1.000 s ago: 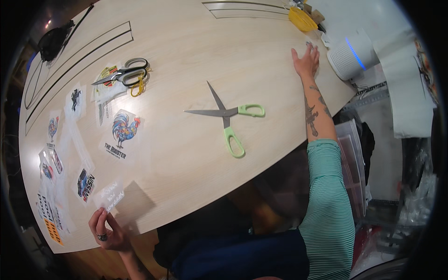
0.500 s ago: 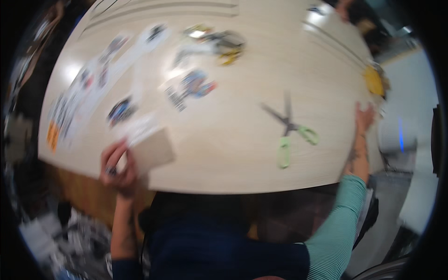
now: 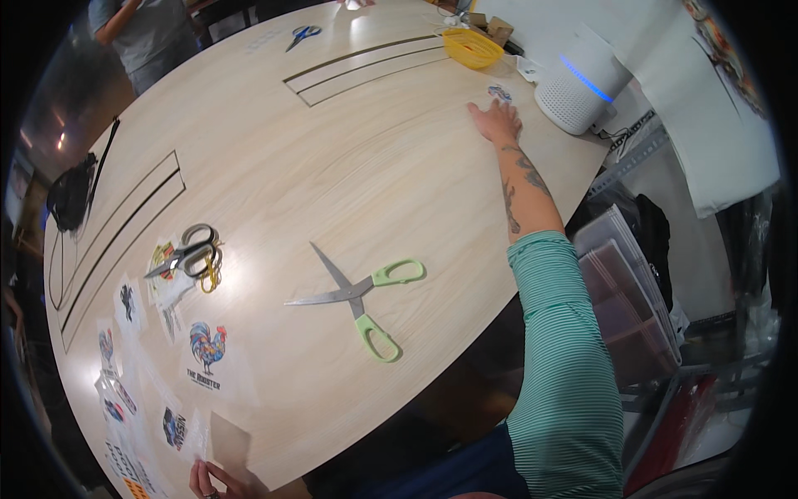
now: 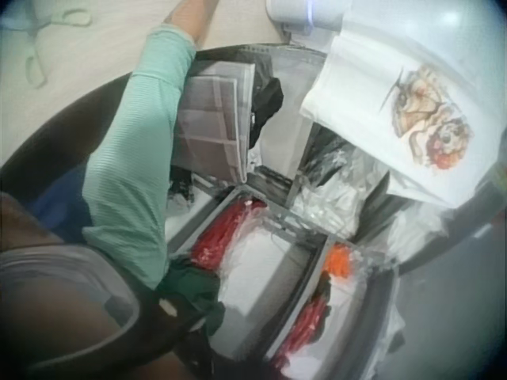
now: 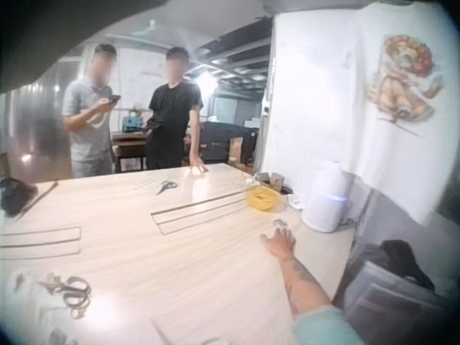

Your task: The person peels various stickers from a sheet on a table, separating them from the backing paper. They handle multiple sticker designs, including logos and text, and place the peeled stickers on the table.

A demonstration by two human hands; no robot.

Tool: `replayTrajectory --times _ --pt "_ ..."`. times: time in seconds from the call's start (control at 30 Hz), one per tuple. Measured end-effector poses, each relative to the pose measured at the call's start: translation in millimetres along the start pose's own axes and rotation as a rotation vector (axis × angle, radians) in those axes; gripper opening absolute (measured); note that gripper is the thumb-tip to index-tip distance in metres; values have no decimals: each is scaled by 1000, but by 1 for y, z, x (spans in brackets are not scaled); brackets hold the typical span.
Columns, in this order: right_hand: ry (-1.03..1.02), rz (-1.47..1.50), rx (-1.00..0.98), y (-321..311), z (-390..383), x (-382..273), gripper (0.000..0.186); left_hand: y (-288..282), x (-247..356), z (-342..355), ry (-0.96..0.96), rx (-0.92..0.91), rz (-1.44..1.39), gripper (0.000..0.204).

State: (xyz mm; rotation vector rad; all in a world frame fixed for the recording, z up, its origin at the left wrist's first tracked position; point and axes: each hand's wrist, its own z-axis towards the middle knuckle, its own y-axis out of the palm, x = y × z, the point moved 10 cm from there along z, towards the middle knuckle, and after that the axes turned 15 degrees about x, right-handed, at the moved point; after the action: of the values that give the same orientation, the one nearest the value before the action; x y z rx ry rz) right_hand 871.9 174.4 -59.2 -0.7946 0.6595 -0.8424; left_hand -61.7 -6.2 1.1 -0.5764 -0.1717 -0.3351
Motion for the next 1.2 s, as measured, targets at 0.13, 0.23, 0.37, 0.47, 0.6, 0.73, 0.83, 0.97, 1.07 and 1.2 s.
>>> replayTrajectory --times 0.13,0.23,0.37,0.47,0.6,0.73,0.83,0.97,1.07,1.2 --pt "-86 -142 -139 -21 5 -27 86 -1 32 11 275 -27 43 28" --pt "-91 -76 -10 -25 14 -21 79 2 11 8 -176 134 -36 11" --pt "-257 -3 77 -11 17 -16 64 6 10 13 -62 57 -46 12" --pt "-392 97 73 -28 4 -24 58 5 14 18 -77 80 -47 12" --pt "-545 371 44 -59 -50 -41 40 -5 6 12 -101 134 -49 12" --pt "-719 527 169 -136 -144 -51 36 -11 5 11 -113 159 -108 11" --pt "-657 640 -31 -182 -195 -51 36 -11 8 15 -124 164 -123 12" --pt "-589 646 -204 -228 -263 -12 38 -6 11 14 -86 145 -156 13" --pt "-671 626 -177 -263 -312 18 46 -7 7 10 -113 162 -180 14" --pt "-784 658 -185 -302 -359 38 66 -7 -15 1 -190 163 -176 14"
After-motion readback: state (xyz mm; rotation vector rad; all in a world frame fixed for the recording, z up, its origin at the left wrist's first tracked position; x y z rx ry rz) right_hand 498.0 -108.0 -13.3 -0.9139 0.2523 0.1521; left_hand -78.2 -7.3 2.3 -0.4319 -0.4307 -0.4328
